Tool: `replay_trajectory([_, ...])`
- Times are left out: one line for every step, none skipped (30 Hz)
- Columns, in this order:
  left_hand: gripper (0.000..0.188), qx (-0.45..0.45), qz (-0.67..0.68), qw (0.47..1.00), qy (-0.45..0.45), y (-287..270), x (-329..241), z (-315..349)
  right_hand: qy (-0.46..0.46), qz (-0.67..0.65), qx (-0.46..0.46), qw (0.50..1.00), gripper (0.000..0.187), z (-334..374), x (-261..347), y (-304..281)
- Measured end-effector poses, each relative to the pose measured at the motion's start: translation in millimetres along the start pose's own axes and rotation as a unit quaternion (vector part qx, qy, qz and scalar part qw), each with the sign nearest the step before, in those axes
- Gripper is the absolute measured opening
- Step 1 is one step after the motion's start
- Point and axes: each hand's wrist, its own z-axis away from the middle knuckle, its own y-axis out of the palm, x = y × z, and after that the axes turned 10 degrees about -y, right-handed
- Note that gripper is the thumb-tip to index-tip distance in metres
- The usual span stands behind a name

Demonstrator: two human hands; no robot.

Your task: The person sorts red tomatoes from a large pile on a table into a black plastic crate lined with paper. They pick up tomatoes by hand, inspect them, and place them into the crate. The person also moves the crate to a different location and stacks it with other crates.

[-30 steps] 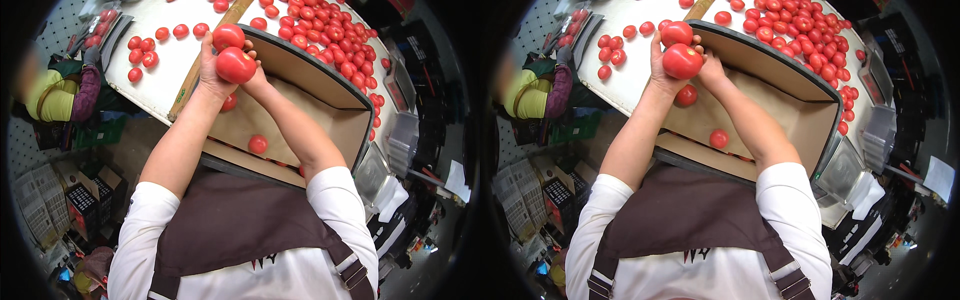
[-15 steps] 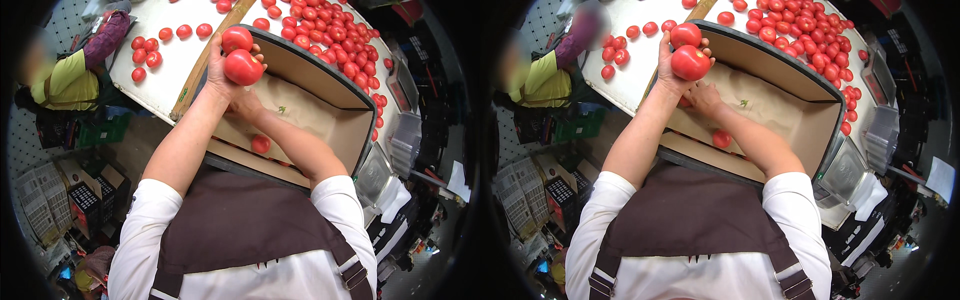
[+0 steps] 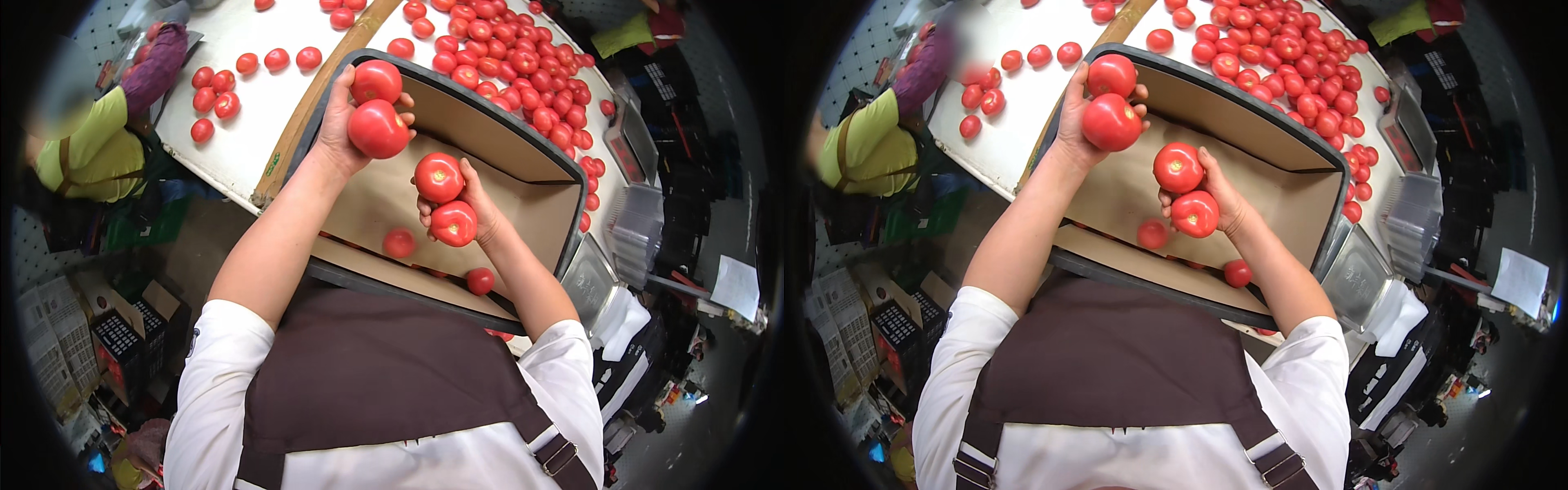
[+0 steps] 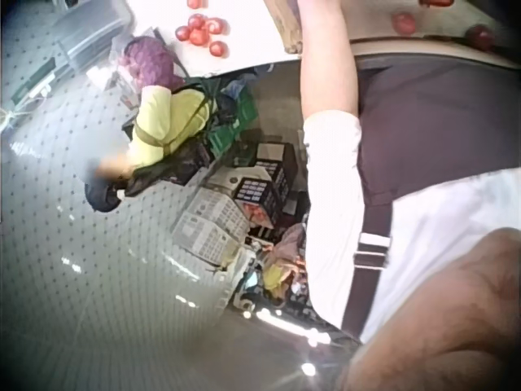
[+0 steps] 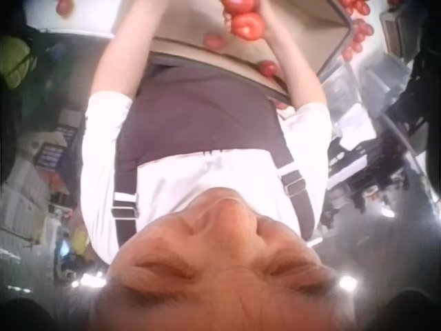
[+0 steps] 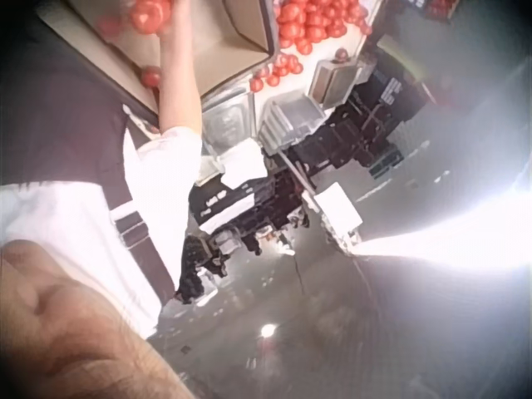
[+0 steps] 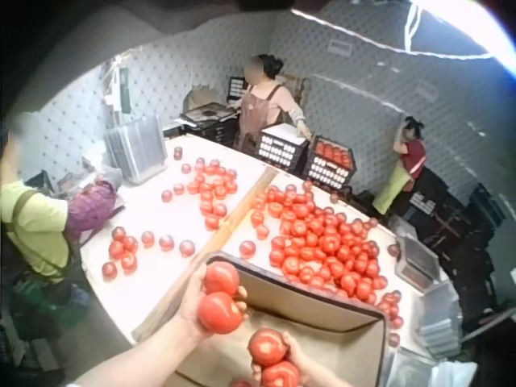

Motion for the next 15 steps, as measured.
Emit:
replay_trajectory([0.065,-0.006,-0.022,1.0,-0.01,0.9,0.9,-0.4,-0.009,-0.023,0.013,1.0,0.078,4.0,0.9,1.2])
replay_trajectory([0.068,-0.01,-0.056,0.998,-0.026,2.0,3.8,-1.6,-0.019,-0.027,0.014,0.999,0.083,7.6,2.1,1.6])
replay_trajectory([0.068,-0.011,-0.073,0.996,-0.048,4.8,4.8,-1.1,-0.035,-0.021,0.009,0.999,0.082,8.8,3.1,3.4])
replay_trajectory([0.069,-0.011,-0.088,0.994,-0.07,8.6,6.4,-0.7,-0.05,-0.015,0.003,0.999,0.082,10.3,5.4,7.0])
replay_trajectory([0.069,-0.012,-0.104,0.99,-0.092,11.9,7.9,-0.4,-0.064,-0.01,-0.002,0.998,0.082,11.7,8.3,10.9])
replay_trajectory([0.072,-0.014,-0.091,0.99,-0.111,12.1,11.9,-0.3,-0.086,0.016,-0.002,0.996,0.08,12.9,12.1,15.5])
replay_trajectory([0.072,-0.016,-0.099,0.988,-0.119,12.1,13.2,0.9,-0.108,0.041,-0.002,0.993,0.077,13.0,17.2,20.5])
replay_trajectory([0.073,-0.018,-0.108,0.986,-0.127,12.9,13.5,2.7,-0.13,0.066,-0.002,0.989,0.075,12.2,20.5,22.2])
replay_trajectory([0.074,-0.02,-0.116,0.984,-0.137,13.7,14.2,3.5,-0.137,0.077,-0.016,0.988,0.073,12.2,21.8,20.4])
replay_trajectory([0.077,-0.024,-0.123,0.983,-0.135,12.3,15.9,2.6,-0.143,0.087,-0.029,0.985,0.071,12.1,23.0,17.7])
replay_trajectory([0.077,-0.018,-0.124,0.982,-0.138,11.3,16.5,1.7,-0.149,0.097,-0.042,0.983,0.069,12.5,23.8,15.4])
replay_trajectory([0.078,-0.014,-0.125,0.982,-0.141,9.8,16.2,1.3,-0.152,0.114,-0.044,0.981,0.065,12.6,23.8,13.6])
replay_trajectory([0.079,-0.009,-0.126,0.982,-0.143,8.7,16.2,1.1,-0.151,0.131,-0.05,0.979,0.065,12.8,23.7,14.3])
replay_trajectory([0.079,0.0,-0.115,0.982,-0.149,8.4,17.7,0.7,-0.149,0.148,-0.055,0.976,0.065,13.5,24.1,16.2])
replay_trajectory([0.079,0.01,-0.103,0.983,-0.154,9.3,20.0,-0.4,-0.148,0.166,-0.061,0.973,0.065,14.3,25.3,18.3])
